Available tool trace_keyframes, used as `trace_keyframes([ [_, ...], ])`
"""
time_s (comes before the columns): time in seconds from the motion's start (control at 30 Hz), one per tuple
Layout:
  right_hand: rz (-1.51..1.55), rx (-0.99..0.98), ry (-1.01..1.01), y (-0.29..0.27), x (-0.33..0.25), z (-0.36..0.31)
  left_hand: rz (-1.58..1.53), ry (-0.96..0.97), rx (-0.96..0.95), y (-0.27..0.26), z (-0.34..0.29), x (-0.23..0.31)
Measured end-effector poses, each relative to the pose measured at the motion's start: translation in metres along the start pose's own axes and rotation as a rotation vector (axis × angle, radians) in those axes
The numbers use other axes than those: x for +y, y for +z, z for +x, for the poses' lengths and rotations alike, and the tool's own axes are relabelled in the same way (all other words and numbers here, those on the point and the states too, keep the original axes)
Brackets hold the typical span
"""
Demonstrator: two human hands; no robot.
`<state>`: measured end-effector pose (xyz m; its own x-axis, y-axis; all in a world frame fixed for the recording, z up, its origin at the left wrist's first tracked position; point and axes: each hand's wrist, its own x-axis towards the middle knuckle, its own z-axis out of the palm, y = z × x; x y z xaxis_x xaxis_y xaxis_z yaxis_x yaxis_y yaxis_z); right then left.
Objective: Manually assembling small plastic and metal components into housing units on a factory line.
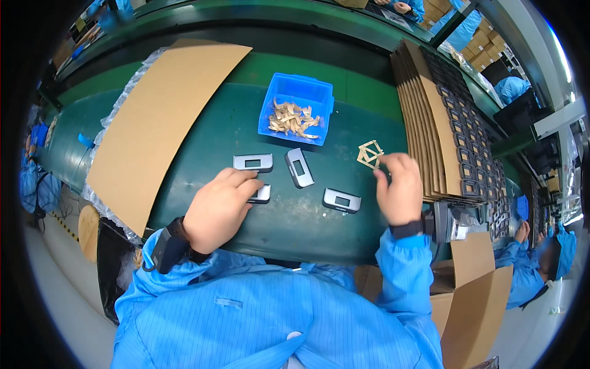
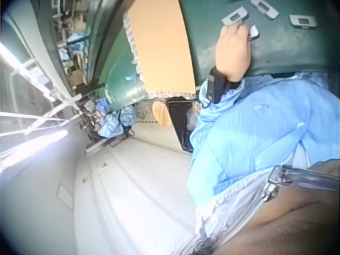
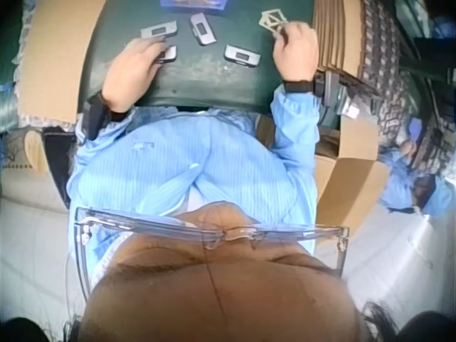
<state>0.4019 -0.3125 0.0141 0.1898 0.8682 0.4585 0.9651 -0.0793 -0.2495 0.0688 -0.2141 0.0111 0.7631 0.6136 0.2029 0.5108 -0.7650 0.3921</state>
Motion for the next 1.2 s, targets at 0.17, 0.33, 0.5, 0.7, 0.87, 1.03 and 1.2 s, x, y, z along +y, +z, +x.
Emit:
trace_keyframes([
  [0.17,-0.026,-0.058,0.077,0.036,0.046,0.018,0.144,0.110,-0.102,0.002,0.008,0.017],
  [0.33,0.042,-0.105,0.273,0.049,0.056,0.030,0.203,0.150,-0.160,-0.009,0.018,0.028],
  [0.5,0.073,-0.232,0.462,0.055,0.061,0.041,-0.100,0.237,-0.044,-0.011,0.024,0.026],
  [0.7,0.229,-0.159,0.506,0.053,0.052,0.041,-0.256,0.297,-0.173,0.023,0.014,0.010],
  [0.87,0.815,-0.031,0.464,0.044,0.042,0.036,-0.298,0.289,-0.019,-0.005,0.022,0.021],
  [1.03,1.178,0.043,0.304,0.002,-0.052,0.044,-0.586,0.087,0.360,-0.021,0.078,0.047],
  [1.2,0.768,0.190,0.037,0.016,-0.077,0.052,-0.918,-0.005,0.337,0.006,0.114,0.041],
])
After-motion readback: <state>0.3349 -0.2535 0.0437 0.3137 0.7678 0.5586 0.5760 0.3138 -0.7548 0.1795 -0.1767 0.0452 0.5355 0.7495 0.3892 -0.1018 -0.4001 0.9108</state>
